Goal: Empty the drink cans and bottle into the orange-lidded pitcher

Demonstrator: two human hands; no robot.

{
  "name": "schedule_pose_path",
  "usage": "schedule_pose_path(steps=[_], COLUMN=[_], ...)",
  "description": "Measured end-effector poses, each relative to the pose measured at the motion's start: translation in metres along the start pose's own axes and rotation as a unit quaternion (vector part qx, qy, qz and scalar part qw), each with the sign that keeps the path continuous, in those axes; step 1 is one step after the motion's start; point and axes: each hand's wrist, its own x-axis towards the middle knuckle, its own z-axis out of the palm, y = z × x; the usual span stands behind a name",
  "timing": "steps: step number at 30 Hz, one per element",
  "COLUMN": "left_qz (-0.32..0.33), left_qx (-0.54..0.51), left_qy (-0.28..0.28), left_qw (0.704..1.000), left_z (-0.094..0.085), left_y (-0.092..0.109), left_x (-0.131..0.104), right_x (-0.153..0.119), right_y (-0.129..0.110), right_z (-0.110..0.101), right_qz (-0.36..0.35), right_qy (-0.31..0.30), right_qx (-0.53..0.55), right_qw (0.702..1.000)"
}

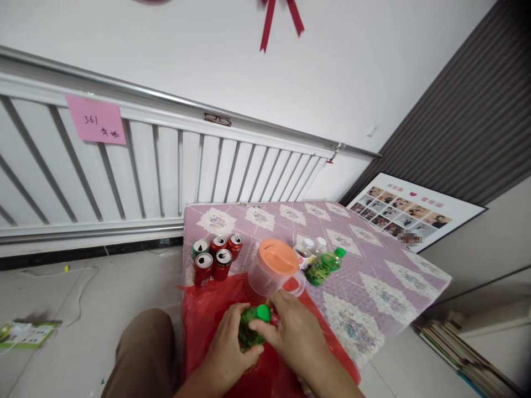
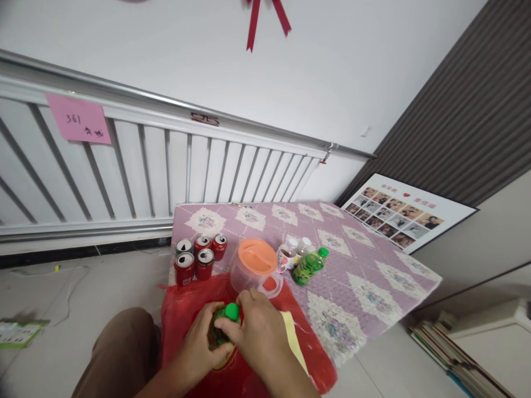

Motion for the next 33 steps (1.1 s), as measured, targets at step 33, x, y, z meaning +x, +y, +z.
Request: schedule_pose_path(steps=[33], left_qz=[0.004], left_qx=[0.022], left_qy=[0.023], left_qw=[0.999], left_z=[0.004], left_y=[-0.007], left_x=[-0.003], right_x=[-0.009], right_y=[0.003], right_z=[0.021], right_qz=[0.082], right_qy=[0.075], right_qx=[0.205], right_qw=[0.972])
